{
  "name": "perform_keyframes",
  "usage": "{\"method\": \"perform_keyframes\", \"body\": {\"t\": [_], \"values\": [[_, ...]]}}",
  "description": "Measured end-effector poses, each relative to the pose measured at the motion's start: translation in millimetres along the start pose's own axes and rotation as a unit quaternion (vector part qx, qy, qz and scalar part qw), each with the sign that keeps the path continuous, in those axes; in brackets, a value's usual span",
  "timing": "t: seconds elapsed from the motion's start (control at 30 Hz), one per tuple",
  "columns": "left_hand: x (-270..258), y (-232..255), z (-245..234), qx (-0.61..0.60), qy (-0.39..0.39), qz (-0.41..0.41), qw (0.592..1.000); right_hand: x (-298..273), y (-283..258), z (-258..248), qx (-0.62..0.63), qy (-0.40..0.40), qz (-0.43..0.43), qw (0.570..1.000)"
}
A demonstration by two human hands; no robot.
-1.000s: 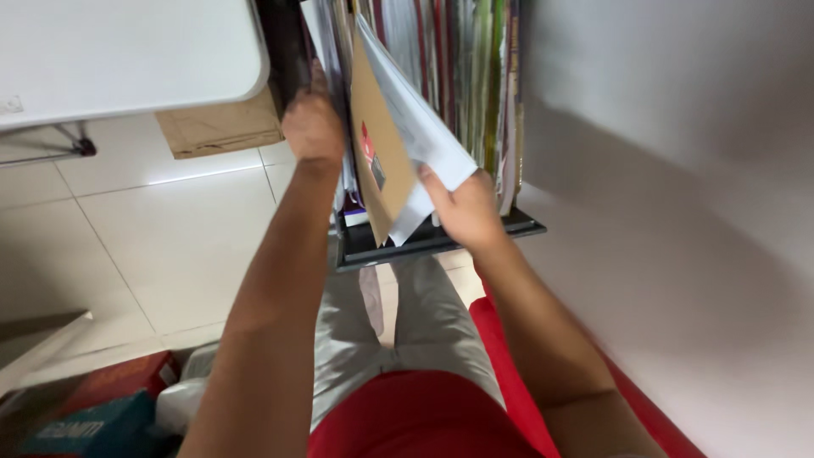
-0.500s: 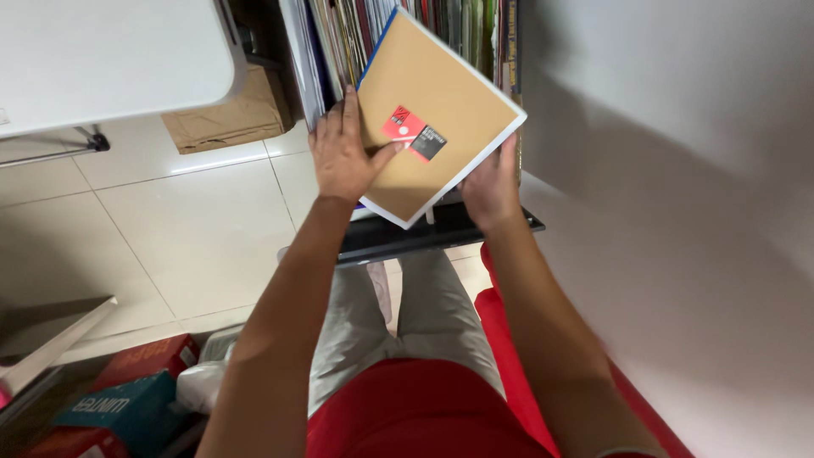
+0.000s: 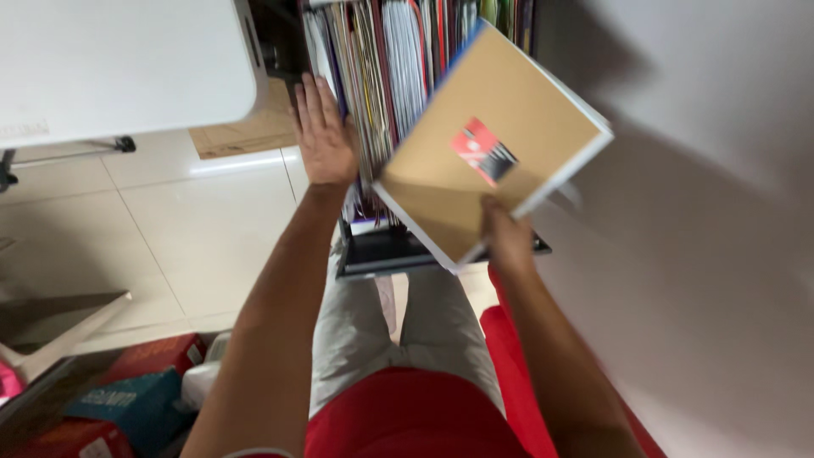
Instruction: The person organizes stationery by picking up folders, notebooks, and plastic-wrapped items from a chair and placing them into a drawer. They handle each item individually, arranging them neatly inside the drawer.
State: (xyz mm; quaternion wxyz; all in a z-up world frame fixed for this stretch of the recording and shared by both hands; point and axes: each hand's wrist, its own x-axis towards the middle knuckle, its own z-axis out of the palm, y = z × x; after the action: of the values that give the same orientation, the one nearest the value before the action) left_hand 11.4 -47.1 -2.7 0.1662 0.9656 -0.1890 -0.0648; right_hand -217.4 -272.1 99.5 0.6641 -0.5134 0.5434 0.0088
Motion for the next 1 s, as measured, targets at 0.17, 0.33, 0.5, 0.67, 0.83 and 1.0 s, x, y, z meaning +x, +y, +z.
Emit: {"method": "perform_keyframes", "body": {"t": [0.17,0.33,0.5,0.67,0.83,1.0], "values": [[28,-2,6,0.118,-0.058,-0.032,0.991,-15,-32,-37,0.023,-0.029,-0.116,0.993],[37,-7,7,0.078,-0.100,-0.084,0.988,-30,-38,-72,0.030,0.019,-0.101,0.994],[3,9,5,0.075,0.030,0.010,0.997,-39,-32,-112,-0.039,0.069,-0.104,0.992],[-84,59,-6,-0.020,-0.135,0.191,0.972,-43,-21,-142,-0.040,-0.036,-0.209,0.977],[-96,98,0,0.041,-0.173,0.166,0.970,-56,-24,-140,-0.218,0.041,-0.198,0.955],[-71,142,19,0.015,-0.170,0.260,0.950,-63,-37,-124,-0.315,0.039,-0.288,0.904]]}}
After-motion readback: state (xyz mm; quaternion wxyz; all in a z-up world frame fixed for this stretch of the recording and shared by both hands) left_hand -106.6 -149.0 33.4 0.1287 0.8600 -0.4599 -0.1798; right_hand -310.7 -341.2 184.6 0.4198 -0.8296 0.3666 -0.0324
